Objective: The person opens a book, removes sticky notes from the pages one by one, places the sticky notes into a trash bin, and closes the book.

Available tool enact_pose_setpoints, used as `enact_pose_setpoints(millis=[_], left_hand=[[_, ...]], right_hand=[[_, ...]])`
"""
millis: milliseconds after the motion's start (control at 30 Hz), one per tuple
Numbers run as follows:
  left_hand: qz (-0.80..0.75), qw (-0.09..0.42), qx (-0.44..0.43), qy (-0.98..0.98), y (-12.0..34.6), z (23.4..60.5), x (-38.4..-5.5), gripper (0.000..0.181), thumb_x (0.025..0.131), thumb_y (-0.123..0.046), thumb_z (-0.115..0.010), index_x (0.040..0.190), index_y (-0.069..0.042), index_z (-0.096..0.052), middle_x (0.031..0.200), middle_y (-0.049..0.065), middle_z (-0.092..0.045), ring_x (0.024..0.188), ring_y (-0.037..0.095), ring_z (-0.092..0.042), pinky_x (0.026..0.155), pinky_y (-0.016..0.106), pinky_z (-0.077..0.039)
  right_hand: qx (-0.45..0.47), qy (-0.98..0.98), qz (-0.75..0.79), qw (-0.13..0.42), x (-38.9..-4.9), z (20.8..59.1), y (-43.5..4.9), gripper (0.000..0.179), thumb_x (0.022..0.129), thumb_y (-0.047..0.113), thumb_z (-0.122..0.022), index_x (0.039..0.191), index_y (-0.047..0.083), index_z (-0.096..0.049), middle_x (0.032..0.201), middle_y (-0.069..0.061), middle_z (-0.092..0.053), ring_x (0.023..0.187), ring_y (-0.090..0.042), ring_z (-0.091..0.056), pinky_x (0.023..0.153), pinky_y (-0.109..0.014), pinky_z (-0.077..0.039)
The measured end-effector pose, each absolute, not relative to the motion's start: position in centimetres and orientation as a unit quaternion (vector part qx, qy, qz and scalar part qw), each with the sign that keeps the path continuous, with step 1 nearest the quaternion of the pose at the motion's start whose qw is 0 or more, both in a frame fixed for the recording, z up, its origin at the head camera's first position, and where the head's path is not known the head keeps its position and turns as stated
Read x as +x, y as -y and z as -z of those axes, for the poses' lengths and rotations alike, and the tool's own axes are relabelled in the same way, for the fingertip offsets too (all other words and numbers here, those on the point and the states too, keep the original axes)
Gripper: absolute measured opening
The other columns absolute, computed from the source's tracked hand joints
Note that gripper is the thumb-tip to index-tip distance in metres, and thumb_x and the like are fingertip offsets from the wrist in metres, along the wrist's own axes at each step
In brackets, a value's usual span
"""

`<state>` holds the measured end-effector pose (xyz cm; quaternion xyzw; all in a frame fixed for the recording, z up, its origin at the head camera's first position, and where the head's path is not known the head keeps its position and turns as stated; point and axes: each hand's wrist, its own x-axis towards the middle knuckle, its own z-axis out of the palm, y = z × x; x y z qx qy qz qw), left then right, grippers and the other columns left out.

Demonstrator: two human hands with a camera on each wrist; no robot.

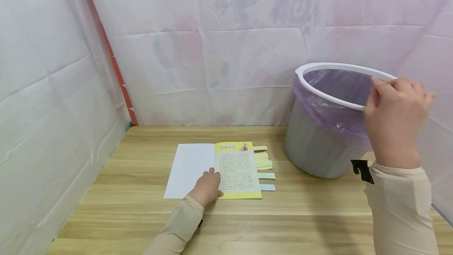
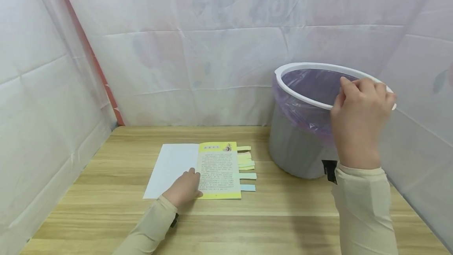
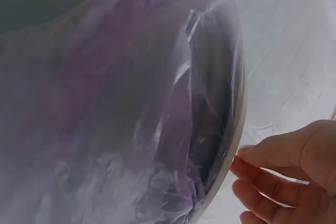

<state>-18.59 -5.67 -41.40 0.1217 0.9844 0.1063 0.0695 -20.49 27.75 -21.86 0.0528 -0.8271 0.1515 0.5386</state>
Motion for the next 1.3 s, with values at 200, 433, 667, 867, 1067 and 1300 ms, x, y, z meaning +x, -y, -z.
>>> enact_pose_setpoints(millis=[200,433,667,867,1067,1300], left_hand=[[-0.107,0.072,0.127,-0.984,5.6,41.5,-18.4,0.044,0.074,-0.022,-0.082,0.102,0.006,-0.064,0.095,0.016,-0.055,0.079,0.025,-0.053,0.070,0.036,-0.052],[-0.098,0.074,0.129,-0.984,5.5,41.5,-18.5,0.046,0.075,-0.023,-0.081,0.105,0.005,-0.063,0.095,0.015,-0.055,0.079,0.024,-0.053,0.071,0.036,-0.052],[-0.101,0.080,0.122,-0.984,5.7,41.9,-18.2,0.045,0.075,-0.022,-0.082,0.104,0.005,-0.063,0.095,0.015,-0.055,0.079,0.025,-0.053,0.071,0.036,-0.052],[-0.109,0.079,0.118,-0.984,5.8,42.0,-18.0,0.047,0.074,-0.022,-0.082,0.106,0.006,-0.063,0.101,0.018,-0.056,0.083,0.027,-0.055,0.072,0.038,-0.053],[-0.106,0.076,0.123,-0.984,5.9,41.9,-18.0,0.045,0.074,-0.022,-0.082,0.103,0.005,-0.062,0.100,0.017,-0.056,0.082,0.026,-0.054,0.071,0.037,-0.052],[-0.105,0.073,0.126,-0.984,6.0,41.9,-18.0,0.045,0.074,-0.023,-0.082,0.104,0.005,-0.062,0.099,0.017,-0.056,0.081,0.025,-0.053,0.070,0.037,-0.052]], right_hand=[[0.206,0.789,-0.139,0.561,-20.1,22.6,-25.9,0.020,0.090,0.001,-0.056,0.104,-0.004,-0.069,0.086,-0.027,-0.061,0.079,-0.049,-0.050,0.070,-0.058,-0.034],[0.426,0.826,-0.082,0.361,-21.9,29.3,-22.2,0.016,0.073,-0.007,-0.068,0.087,0.001,-0.069,0.080,-0.009,-0.062,0.074,-0.028,-0.056,0.064,-0.041,-0.043],[0.423,0.896,-0.032,0.132,-23.7,38.0,-19.9,0.015,0.071,0.007,-0.082,0.078,0.009,-0.068,0.075,0.001,-0.061,0.069,-0.015,-0.056,0.064,-0.033,-0.046],[0.427,0.901,-0.012,0.075,-23.8,41.2,-18.7,0.019,0.072,0.017,-0.084,0.080,0.011,-0.067,0.075,0.005,-0.056,0.071,-0.015,-0.052,0.066,-0.033,-0.045],[0.442,0.892,-0.014,0.093,-23.6,42.2,-18.5,0.019,0.073,0.011,-0.082,0.076,0.011,-0.063,0.073,0.005,-0.051,0.069,-0.014,-0.050,0.061,-0.028,-0.042],[0.446,0.886,-0.012,0.128,-23.5,42.8,-18.3,0.027,0.080,0.002,-0.075,0.064,0.014,-0.056,0.064,0.007,-0.040,0.060,-0.011,-0.037,0.055,-0.023,-0.030]])
